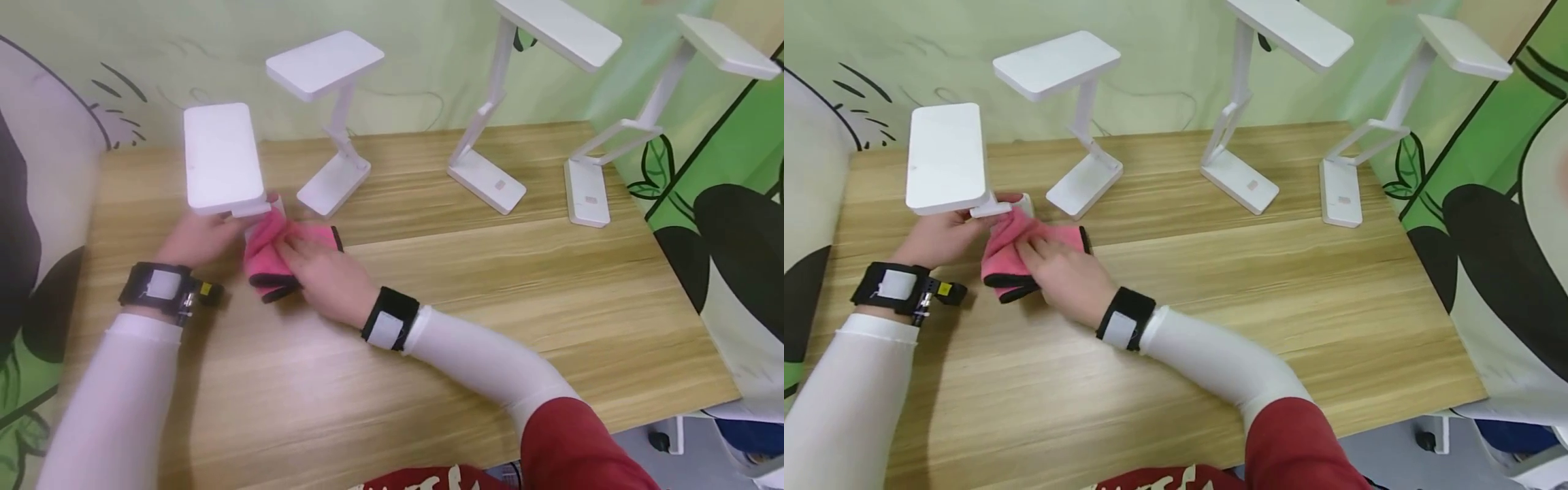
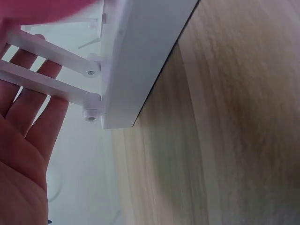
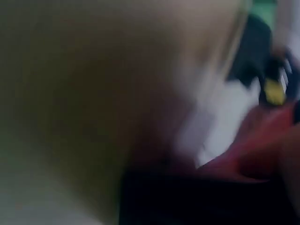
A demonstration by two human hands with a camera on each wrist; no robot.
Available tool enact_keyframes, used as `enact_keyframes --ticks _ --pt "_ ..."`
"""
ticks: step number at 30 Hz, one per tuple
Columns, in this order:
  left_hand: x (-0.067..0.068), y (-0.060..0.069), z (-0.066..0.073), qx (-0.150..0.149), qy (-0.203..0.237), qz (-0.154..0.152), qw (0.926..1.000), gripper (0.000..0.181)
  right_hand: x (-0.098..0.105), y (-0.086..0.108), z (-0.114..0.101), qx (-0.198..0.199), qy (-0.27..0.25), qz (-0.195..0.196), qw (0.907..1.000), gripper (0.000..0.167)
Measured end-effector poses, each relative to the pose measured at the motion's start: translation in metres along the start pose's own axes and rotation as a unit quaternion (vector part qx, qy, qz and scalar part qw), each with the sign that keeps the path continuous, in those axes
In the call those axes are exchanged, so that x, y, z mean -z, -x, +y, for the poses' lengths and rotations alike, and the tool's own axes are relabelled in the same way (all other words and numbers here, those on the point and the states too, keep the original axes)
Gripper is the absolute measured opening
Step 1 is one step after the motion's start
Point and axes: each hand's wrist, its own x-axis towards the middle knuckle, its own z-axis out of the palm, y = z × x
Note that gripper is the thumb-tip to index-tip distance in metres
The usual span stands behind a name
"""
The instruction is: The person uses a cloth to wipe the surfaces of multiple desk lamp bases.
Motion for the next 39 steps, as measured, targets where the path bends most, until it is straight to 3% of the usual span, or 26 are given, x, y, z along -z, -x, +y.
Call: enact_keyframes --ticks 3,6,10,14,21,26,32,36,39 --pt "-0.002 -0.001 0.001 -0.011 0.007 -0.012 0.9998 0.042 -0.020 -0.003 -0.014 0.036 0.050 -0.021 0.9979 0.050" --pt "-0.004 -0.001 0.002 -0.012 0.009 -0.012 0.9998 0.040 -0.027 -0.004 -0.019 0.047 0.064 -0.024 0.9965 0.046" --pt "-0.004 0.002 0.000 -0.008 -0.002 0.003 1.0000 0.038 -0.026 -0.014 -0.020 0.046 0.043 -0.040 0.9972 0.048" --pt "-0.003 0.004 -0.001 -0.009 -0.007 0.014 0.9998 0.037 -0.023 -0.038 -0.020 0.041 0.062 -0.046 0.9962 0.050" --pt "0.003 0.004 0.003 0.015 0.017 -0.021 0.9995 0.055 -0.023 -0.066 -0.017 0.008 0.113 -0.039 0.9927 0.054" --pt "0.009 0.003 0.007 0.020 0.016 -0.039 0.9989 0.055 -0.022 -0.065 -0.017 0.007 0.110 -0.034 0.9933 0.054" --pt "0.005 0.005 0.008 -0.001 0.008 -0.027 0.9996 0.052 -0.024 -0.048 -0.029 0.013 0.123 -0.012 0.9922 0.049" --pt "0.004 0.007 0.010 -0.016 0.010 -0.023 0.9996 0.048 -0.021 -0.032 -0.040 0.020 0.110 -0.032 0.9932 0.047" --pt "0.003 0.008 0.011 -0.017 0.012 -0.019 0.9996 0.048 -0.022 -0.030 -0.040 0.024 0.083 -0.049 0.9951 0.048"
